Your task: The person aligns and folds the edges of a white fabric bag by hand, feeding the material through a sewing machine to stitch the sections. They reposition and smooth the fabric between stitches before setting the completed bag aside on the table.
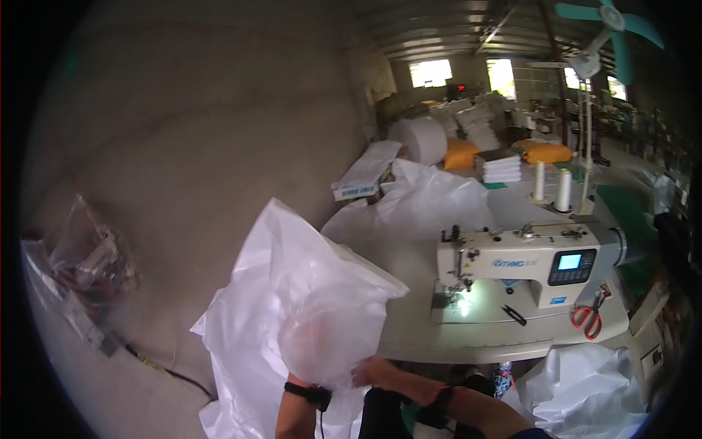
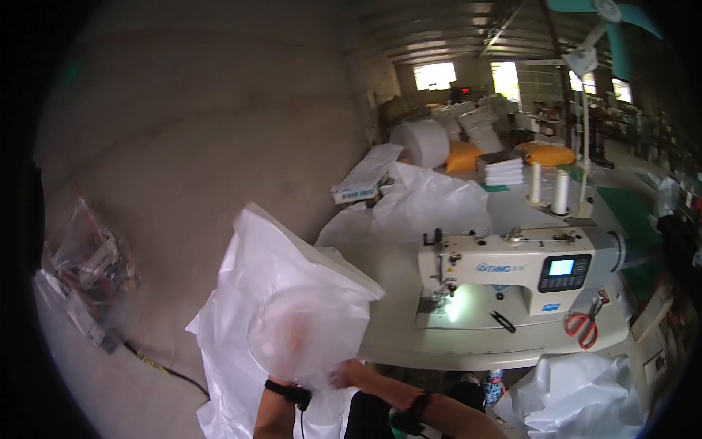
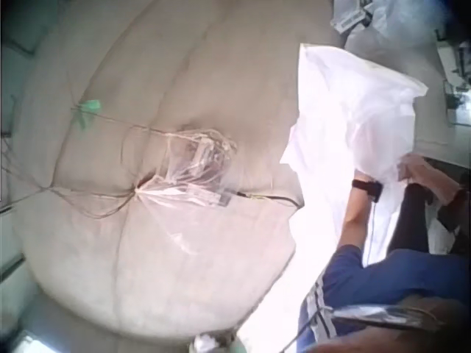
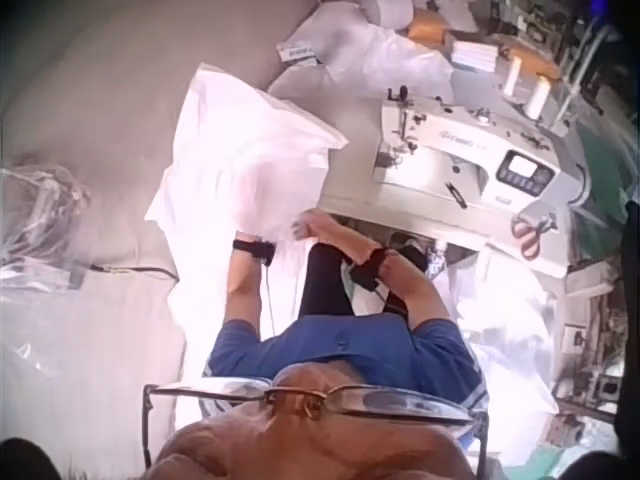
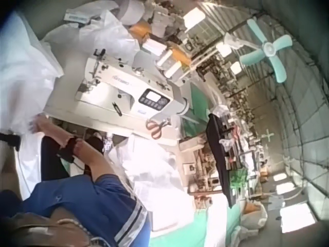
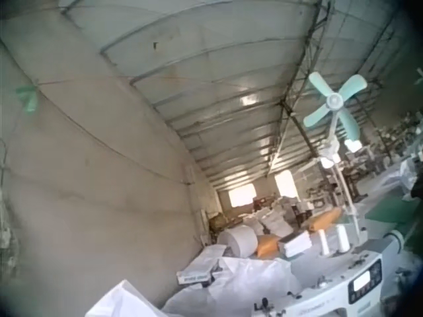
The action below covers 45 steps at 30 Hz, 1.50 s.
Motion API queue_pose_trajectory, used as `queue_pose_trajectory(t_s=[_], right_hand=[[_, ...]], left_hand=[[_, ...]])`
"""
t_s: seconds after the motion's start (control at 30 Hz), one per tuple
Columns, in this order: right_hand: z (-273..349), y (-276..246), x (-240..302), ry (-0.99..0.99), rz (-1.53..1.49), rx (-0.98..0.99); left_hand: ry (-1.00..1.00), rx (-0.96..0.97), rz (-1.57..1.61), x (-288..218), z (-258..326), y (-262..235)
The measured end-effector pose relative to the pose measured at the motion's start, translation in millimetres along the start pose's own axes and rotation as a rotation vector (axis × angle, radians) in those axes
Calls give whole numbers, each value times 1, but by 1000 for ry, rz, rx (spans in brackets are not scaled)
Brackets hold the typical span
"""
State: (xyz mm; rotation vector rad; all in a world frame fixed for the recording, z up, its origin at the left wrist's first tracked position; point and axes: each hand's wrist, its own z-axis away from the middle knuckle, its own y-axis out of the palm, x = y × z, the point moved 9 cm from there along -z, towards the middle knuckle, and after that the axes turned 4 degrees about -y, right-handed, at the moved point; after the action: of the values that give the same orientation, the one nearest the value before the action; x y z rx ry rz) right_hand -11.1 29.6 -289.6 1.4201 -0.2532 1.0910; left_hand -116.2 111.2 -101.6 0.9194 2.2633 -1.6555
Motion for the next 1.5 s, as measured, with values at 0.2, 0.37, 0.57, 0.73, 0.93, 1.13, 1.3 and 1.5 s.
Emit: queue_pose_trajectory(t_s=[0.2,0.37,0.57,0.73,0.93,1.13,1.3,1.5], right_hand=[[67,-14,69,-461,-137,-281],[112,17,129,-1065,585,-294],[68,-26,155,-883,470,-375],[64,-50,174,-818,310,-376],[101,-82,154,-743,-83,-279],[167,-85,62,-581,-582,-40],[209,-42,26,-609,-665,51],[210,-30,64,-111,500,-428]], left_hand=[[86,-54,692,-4,36,-8],[212,-449,-182,-79,93,-137],[71,-551,133,-16,114,-187],[158,1027,202,-59,174,51],[272,533,1002,-99,108,-9],[23,-308,30,23,-26,-35],[-355,-92,-342,128,-10,79],[-126,-232,-322,159,-39,-5]])
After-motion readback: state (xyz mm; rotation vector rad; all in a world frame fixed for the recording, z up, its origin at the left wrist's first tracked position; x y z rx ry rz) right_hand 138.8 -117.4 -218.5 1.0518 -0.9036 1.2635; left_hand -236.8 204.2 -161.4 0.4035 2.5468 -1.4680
